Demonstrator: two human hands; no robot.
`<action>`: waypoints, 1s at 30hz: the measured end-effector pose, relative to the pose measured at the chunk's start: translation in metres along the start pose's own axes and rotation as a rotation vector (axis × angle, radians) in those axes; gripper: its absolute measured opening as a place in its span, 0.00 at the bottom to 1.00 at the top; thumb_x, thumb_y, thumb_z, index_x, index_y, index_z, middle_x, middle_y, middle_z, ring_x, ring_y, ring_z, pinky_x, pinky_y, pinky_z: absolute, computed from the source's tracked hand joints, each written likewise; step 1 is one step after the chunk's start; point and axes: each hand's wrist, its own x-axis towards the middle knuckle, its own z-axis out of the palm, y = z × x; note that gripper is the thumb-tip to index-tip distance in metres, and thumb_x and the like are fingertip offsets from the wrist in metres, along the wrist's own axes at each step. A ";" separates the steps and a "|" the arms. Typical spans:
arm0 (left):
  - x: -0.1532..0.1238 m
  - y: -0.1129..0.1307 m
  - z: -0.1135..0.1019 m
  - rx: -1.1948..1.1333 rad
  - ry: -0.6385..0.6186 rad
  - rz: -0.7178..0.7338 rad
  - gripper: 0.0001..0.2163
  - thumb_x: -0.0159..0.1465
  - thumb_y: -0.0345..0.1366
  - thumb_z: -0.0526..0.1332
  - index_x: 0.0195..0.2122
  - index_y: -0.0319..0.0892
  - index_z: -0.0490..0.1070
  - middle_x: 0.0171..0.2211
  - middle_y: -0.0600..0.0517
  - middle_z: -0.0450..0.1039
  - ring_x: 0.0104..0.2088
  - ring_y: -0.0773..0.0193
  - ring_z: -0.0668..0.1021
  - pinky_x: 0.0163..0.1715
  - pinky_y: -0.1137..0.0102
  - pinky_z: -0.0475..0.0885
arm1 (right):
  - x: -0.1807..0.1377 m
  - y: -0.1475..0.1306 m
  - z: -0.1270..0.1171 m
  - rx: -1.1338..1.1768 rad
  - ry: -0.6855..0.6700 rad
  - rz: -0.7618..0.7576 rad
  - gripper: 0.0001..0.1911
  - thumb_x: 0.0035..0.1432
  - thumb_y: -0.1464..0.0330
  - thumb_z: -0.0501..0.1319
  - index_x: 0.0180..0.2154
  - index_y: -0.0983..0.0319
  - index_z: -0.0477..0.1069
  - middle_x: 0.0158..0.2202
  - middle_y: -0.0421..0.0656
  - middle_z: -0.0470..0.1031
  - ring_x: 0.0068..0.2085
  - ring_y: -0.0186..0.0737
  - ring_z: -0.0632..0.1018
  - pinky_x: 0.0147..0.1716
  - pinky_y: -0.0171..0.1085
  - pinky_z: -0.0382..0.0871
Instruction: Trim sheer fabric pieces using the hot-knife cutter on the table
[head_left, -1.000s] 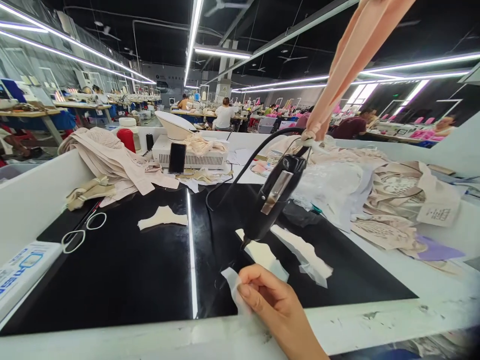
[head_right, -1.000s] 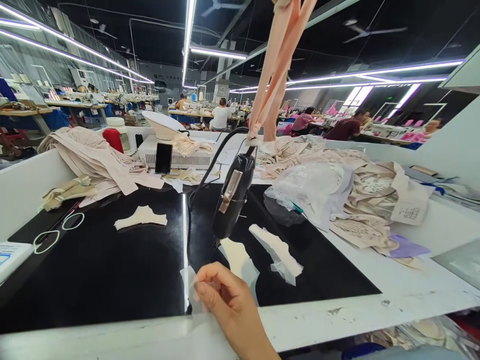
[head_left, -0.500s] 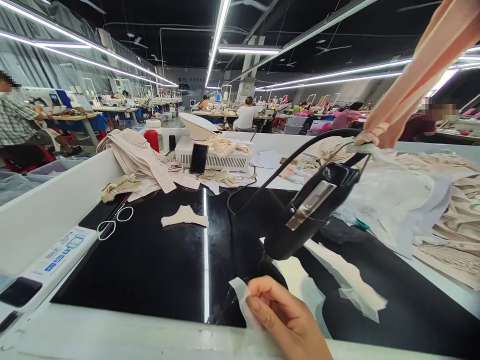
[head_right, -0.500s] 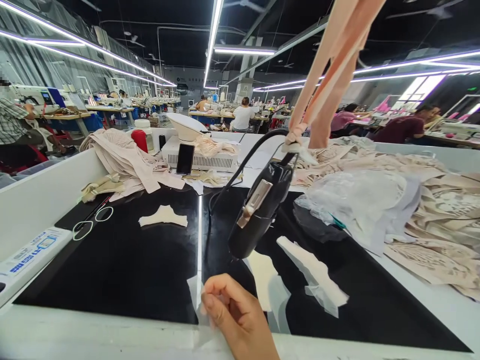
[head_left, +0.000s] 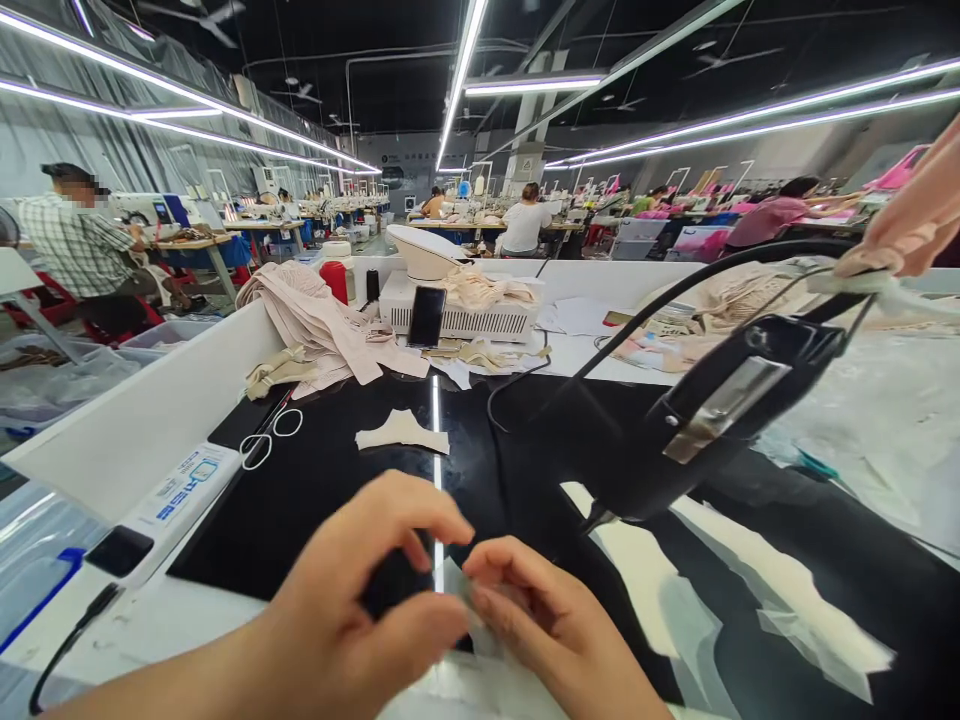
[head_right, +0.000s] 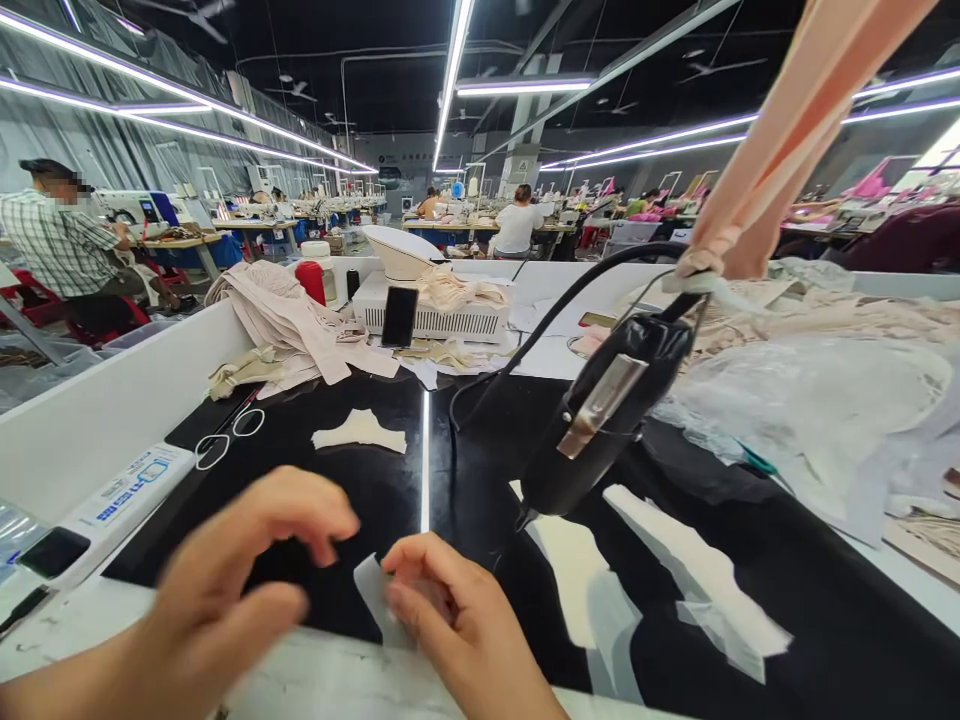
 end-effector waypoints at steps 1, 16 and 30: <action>0.012 -0.002 0.003 0.021 -0.062 0.006 0.14 0.65 0.42 0.66 0.51 0.48 0.74 0.49 0.49 0.75 0.47 0.57 0.75 0.50 0.64 0.72 | 0.004 -0.001 0.001 -0.009 -0.002 -0.029 0.07 0.60 0.61 0.63 0.37 0.56 0.75 0.27 0.37 0.71 0.28 0.35 0.68 0.27 0.32 0.61; 0.049 -0.054 0.018 -0.346 -0.285 -0.505 0.16 0.55 0.38 0.73 0.43 0.40 0.76 0.28 0.57 0.72 0.28 0.69 0.71 0.31 0.72 0.65 | 0.026 0.001 0.001 0.106 -0.042 0.010 0.19 0.59 0.50 0.64 0.44 0.57 0.73 0.27 0.36 0.71 0.25 0.33 0.69 0.26 0.33 0.62; 0.054 -0.071 0.018 -0.383 -0.187 -0.514 0.12 0.58 0.43 0.67 0.36 0.41 0.73 0.26 0.57 0.69 0.22 0.71 0.68 0.16 0.77 0.57 | 0.023 0.014 0.005 0.484 0.073 0.214 0.26 0.52 0.52 0.72 0.49 0.57 0.75 0.31 0.40 0.76 0.27 0.34 0.74 0.26 0.34 0.73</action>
